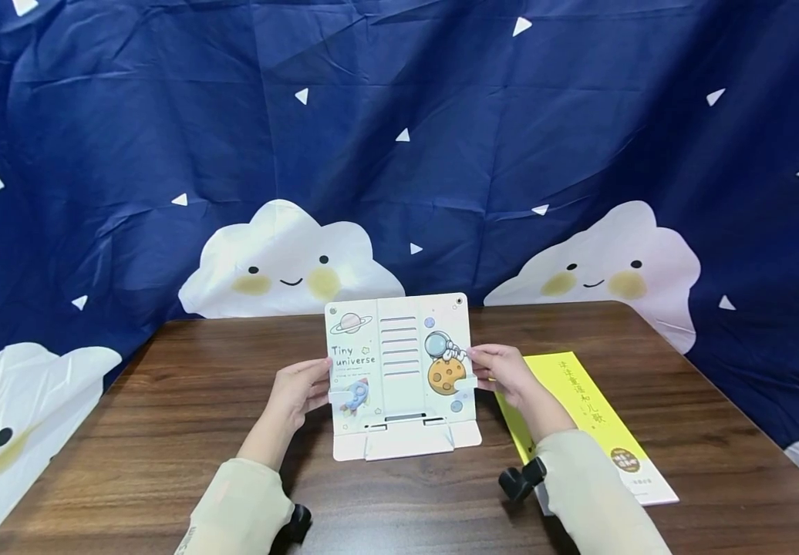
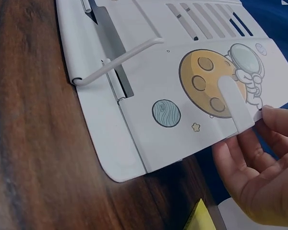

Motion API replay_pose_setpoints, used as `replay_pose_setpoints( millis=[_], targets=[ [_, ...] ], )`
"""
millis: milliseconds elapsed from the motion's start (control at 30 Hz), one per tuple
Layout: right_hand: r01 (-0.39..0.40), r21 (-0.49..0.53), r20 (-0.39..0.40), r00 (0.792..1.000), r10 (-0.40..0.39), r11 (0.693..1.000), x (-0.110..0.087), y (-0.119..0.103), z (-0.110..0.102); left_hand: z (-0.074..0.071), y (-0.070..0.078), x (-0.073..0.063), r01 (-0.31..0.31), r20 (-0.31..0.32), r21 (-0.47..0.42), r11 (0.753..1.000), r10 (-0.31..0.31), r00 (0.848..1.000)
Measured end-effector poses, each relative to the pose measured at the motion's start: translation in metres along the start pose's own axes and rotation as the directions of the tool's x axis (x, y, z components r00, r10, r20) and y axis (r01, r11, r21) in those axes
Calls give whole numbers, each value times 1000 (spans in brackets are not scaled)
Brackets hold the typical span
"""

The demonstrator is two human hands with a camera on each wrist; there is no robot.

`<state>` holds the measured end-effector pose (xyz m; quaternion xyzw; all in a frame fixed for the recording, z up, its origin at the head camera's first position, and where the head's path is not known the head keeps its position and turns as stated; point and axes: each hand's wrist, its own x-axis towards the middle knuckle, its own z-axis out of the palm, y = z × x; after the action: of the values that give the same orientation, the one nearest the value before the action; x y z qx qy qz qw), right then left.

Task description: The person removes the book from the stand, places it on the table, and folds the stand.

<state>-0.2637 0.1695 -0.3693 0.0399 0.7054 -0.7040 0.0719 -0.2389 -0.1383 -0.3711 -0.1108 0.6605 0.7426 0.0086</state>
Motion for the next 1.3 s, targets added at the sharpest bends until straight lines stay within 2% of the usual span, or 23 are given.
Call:
replay_pose_setpoints(
  millis=[233, 500, 933, 1300],
  targets=[
    [-13, -33, 21, 1000, 13, 999, 6, -1, -1, -2, -1, -5, -11, 16, -9, 1000, 11, 1000],
    [-11, -67, 30, 999, 13, 998, 15, -5, 1, -2, -4, -13, -11, 30, -64, 998, 12, 999],
    [-38, -90, -5, 999, 37, 995, 29, -9, 9, -2, -8, -30, 6, 13, -115, 993, -5, 1000],
    [-51, -100, -25, 999, 48, 994, 35, -12, 18, 1, -9, -47, 25, 13, -210, 977, -22, 1000]
  ],
)
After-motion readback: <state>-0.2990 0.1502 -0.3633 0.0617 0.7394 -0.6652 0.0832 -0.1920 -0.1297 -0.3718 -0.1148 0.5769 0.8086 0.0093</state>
